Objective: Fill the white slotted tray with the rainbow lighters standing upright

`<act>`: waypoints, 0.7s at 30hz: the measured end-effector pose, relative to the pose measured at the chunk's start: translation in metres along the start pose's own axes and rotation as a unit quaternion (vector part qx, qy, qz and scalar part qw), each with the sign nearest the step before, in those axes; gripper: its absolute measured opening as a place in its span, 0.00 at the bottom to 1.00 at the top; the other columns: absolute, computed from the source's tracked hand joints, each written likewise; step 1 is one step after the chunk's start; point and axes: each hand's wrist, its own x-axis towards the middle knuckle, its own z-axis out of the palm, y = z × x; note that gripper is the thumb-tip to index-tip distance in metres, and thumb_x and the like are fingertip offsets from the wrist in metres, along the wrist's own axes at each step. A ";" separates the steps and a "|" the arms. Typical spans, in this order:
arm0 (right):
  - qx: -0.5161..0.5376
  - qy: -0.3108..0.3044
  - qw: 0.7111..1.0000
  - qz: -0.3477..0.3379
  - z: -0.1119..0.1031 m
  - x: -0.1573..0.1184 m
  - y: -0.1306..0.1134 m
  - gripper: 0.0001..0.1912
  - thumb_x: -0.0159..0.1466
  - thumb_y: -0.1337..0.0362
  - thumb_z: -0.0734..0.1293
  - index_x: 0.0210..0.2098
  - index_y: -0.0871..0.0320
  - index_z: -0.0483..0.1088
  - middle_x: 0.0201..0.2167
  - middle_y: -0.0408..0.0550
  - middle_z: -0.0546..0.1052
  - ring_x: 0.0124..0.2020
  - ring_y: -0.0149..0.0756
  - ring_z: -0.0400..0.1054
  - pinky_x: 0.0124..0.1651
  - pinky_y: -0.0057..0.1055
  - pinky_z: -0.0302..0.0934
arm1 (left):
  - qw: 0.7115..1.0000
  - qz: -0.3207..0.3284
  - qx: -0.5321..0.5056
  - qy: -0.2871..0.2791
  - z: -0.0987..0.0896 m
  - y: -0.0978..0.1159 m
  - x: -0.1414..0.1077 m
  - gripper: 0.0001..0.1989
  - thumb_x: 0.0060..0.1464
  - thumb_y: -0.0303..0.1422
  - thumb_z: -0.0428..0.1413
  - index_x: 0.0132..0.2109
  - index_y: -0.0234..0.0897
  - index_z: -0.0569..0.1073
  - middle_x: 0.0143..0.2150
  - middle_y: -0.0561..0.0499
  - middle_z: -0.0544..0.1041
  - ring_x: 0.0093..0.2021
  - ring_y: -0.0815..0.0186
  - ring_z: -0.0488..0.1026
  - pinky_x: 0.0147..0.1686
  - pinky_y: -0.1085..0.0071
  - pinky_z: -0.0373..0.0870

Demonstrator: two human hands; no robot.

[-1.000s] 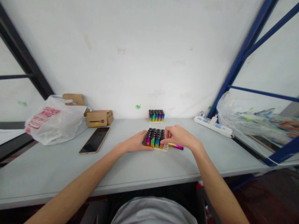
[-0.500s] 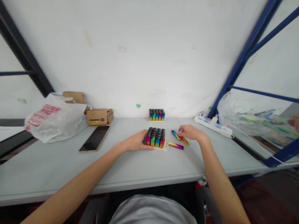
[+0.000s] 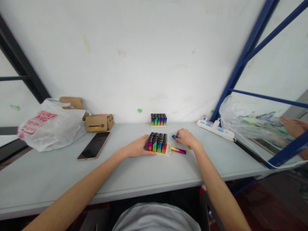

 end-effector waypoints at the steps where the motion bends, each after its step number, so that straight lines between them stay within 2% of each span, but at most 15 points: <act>1: 0.034 0.006 0.999 -0.010 -0.001 0.000 -0.001 0.09 0.68 0.65 0.72 0.47 0.59 0.77 0.48 0.58 0.82 0.48 0.45 0.77 0.50 0.34 0.66 | 1.000 -0.002 0.003 -0.004 0.000 0.001 0.000 0.43 0.52 0.56 0.70 0.68 0.42 0.70 0.64 0.41 0.75 0.64 0.43 0.72 0.68 0.49 0.67; 4: 0.181 0.032 0.982 -0.046 -0.006 0.001 -0.006 0.09 0.69 0.65 0.71 0.49 0.58 0.73 0.38 0.49 0.84 0.36 0.37 0.78 0.42 0.30 0.67 | 1.000 0.002 0.009 -0.008 -0.001 0.002 0.001 0.42 0.53 0.55 0.69 0.68 0.42 0.70 0.64 0.41 0.75 0.64 0.43 0.72 0.67 0.49 0.67; 7: 0.305 0.071 0.946 -0.083 -0.010 0.001 -0.012 0.11 0.69 0.62 0.70 0.49 0.57 0.70 0.37 0.47 0.82 0.32 0.35 0.79 0.39 0.30 0.69 | 1.000 -0.001 0.010 -0.010 -0.001 0.003 0.001 0.41 0.53 0.55 0.70 0.68 0.41 0.70 0.64 0.40 0.75 0.64 0.43 0.72 0.68 0.49 0.67; 9: 0.352 0.074 0.928 -0.094 -0.011 0.001 -0.015 0.12 0.70 0.57 0.67 0.49 0.57 0.70 0.35 0.46 0.80 0.31 0.36 0.78 0.37 0.31 0.70 | 1.000 -0.003 0.012 -0.016 -0.001 0.003 0.001 0.41 0.53 0.55 0.69 0.67 0.40 0.70 0.64 0.40 0.74 0.64 0.42 0.72 0.68 0.49 0.67; 12: 0.381 0.074 0.917 -0.094 -0.010 0.001 -0.017 0.16 0.70 0.50 0.64 0.48 0.56 0.69 0.32 0.44 0.77 0.29 0.35 0.74 0.33 0.30 0.68 | 1.000 0.001 0.012 -0.016 -0.001 0.003 0.001 0.41 0.53 0.56 0.69 0.67 0.42 0.70 0.64 0.40 0.74 0.64 0.43 0.72 0.67 0.49 0.67; 16: 0.395 0.103 0.910 -0.074 -0.008 0.003 -0.019 0.20 0.69 0.43 0.63 0.47 0.53 0.66 0.32 0.40 0.75 0.25 0.30 0.65 0.28 0.27 0.62 | 1.000 0.007 0.011 -0.012 -0.001 0.002 0.000 0.40 0.53 0.56 0.69 0.67 0.44 0.71 0.63 0.42 0.76 0.63 0.44 0.73 0.67 0.50 0.67; 19: 0.397 0.133 0.907 -0.038 -0.009 0.005 -0.021 0.27 0.68 0.35 0.59 0.46 0.52 0.66 0.26 0.37 0.69 0.23 0.31 0.60 0.26 0.26 0.56 | 1.000 0.006 0.014 -0.012 -0.001 0.001 0.000 0.40 0.53 0.56 0.69 0.67 0.44 0.71 0.63 0.42 0.75 0.64 0.44 0.72 0.67 0.50 0.68; 21: 0.387 0.157 0.909 -0.022 -0.012 0.005 -0.022 0.31 0.68 0.31 0.56 0.41 0.52 0.66 0.24 0.37 0.67 0.23 0.32 0.59 0.26 0.27 0.55 | 1.000 0.002 0.017 -0.013 -0.001 0.002 0.000 0.40 0.53 0.56 0.69 0.67 0.44 0.71 0.63 0.42 0.75 0.64 0.43 0.72 0.68 0.50 0.68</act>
